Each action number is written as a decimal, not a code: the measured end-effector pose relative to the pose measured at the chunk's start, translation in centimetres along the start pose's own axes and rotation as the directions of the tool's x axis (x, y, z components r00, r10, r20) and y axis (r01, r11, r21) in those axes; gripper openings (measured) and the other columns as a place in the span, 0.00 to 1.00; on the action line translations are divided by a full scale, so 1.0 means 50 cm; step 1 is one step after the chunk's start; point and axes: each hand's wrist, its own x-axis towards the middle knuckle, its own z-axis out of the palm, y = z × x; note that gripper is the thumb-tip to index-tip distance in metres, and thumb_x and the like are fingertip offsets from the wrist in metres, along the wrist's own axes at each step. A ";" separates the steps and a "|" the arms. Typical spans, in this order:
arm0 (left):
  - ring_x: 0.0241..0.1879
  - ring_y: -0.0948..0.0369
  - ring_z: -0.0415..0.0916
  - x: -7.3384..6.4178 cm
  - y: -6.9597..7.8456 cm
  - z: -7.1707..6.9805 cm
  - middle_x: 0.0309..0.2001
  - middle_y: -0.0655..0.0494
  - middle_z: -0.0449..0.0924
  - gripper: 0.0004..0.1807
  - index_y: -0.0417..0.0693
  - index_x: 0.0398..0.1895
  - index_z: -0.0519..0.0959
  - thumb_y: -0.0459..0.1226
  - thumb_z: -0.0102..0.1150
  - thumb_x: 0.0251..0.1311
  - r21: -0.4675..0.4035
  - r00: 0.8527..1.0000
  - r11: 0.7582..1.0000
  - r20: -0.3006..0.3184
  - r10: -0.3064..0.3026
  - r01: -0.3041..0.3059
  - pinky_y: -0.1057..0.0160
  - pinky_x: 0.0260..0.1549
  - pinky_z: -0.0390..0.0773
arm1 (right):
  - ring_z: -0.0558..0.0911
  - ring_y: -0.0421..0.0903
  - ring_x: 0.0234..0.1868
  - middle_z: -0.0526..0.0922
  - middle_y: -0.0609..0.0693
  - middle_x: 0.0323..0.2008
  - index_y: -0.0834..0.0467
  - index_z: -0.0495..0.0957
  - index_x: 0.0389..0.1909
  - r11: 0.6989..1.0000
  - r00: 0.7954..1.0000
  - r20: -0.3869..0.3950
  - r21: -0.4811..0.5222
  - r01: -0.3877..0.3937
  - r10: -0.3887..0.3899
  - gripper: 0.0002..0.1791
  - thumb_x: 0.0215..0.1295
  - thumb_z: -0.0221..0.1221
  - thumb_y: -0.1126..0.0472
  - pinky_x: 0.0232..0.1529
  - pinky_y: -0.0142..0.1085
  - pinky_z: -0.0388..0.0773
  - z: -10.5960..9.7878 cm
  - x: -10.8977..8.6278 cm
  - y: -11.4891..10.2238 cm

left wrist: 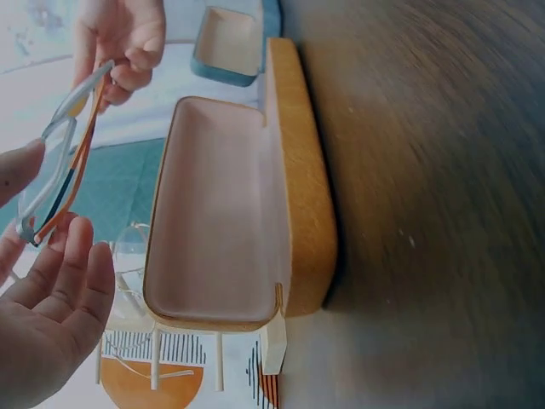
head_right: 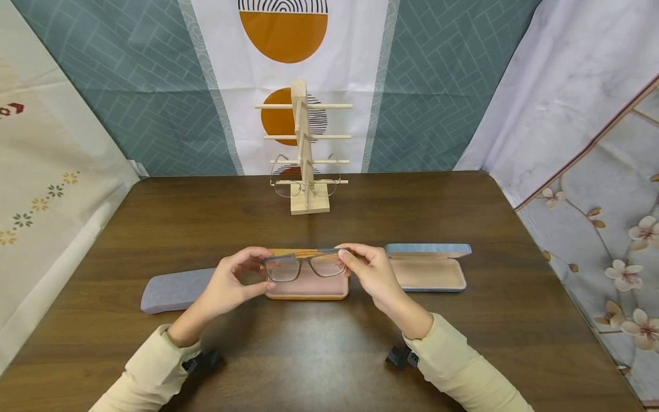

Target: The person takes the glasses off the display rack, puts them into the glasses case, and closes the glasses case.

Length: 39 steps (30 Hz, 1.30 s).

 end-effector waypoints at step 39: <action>0.32 0.60 0.76 -0.012 -0.043 -0.017 0.36 0.48 0.79 0.24 0.36 0.43 0.76 0.28 0.71 0.38 0.298 0.951 0.907 0.180 0.253 -0.298 0.59 0.29 0.79 | 0.77 0.51 0.30 0.80 0.55 0.34 0.73 0.73 0.49 0.941 0.967 0.075 -0.263 -0.215 0.242 0.18 0.65 0.54 0.63 0.32 0.35 0.77 -0.026 -0.006 0.035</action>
